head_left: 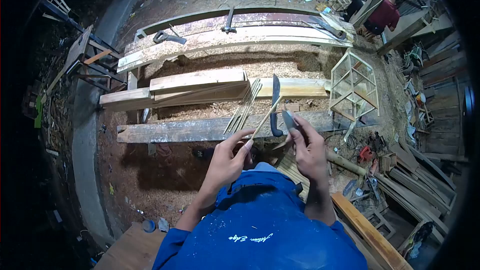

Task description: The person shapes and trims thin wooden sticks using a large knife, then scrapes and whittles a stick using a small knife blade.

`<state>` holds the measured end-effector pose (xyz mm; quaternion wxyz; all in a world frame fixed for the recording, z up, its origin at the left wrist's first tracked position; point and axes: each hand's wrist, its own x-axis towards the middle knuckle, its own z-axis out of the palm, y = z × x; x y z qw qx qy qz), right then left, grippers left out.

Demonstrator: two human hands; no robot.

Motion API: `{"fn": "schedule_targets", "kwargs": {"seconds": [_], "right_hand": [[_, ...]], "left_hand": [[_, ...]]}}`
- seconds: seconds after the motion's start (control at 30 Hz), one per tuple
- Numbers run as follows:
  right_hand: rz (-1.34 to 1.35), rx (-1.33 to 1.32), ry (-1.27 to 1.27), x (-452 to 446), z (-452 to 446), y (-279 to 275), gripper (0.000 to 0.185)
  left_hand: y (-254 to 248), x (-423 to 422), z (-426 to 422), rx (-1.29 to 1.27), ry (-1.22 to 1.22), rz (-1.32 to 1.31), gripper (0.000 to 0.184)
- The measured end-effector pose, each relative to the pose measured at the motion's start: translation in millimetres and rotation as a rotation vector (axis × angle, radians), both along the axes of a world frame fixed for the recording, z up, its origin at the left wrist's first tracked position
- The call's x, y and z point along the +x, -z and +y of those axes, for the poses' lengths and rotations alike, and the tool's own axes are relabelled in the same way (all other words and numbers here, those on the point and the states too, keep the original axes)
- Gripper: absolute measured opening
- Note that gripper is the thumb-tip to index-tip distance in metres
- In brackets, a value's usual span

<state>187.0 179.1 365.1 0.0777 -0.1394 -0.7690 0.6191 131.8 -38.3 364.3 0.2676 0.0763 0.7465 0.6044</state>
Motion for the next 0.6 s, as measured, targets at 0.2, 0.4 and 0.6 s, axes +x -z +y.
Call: {"fn": "schedule_targets", "kwargs": {"seconds": [0.2,0.4,0.6], "right_hand": [[0.23,0.309,-0.072,2,-17,-7,0.053],[0.279,0.37,-0.151,8,-29,5,0.05],[0.265,0.248,-0.203,12,-36,4,0.055]], "left_hand": [[-15,0,5,0.133,0.042,-0.241,0.042],[-9,2,4,0.23,-0.039,-0.267,0.042],[-4,6,5,0.158,-0.083,-0.094,0.027]]}}
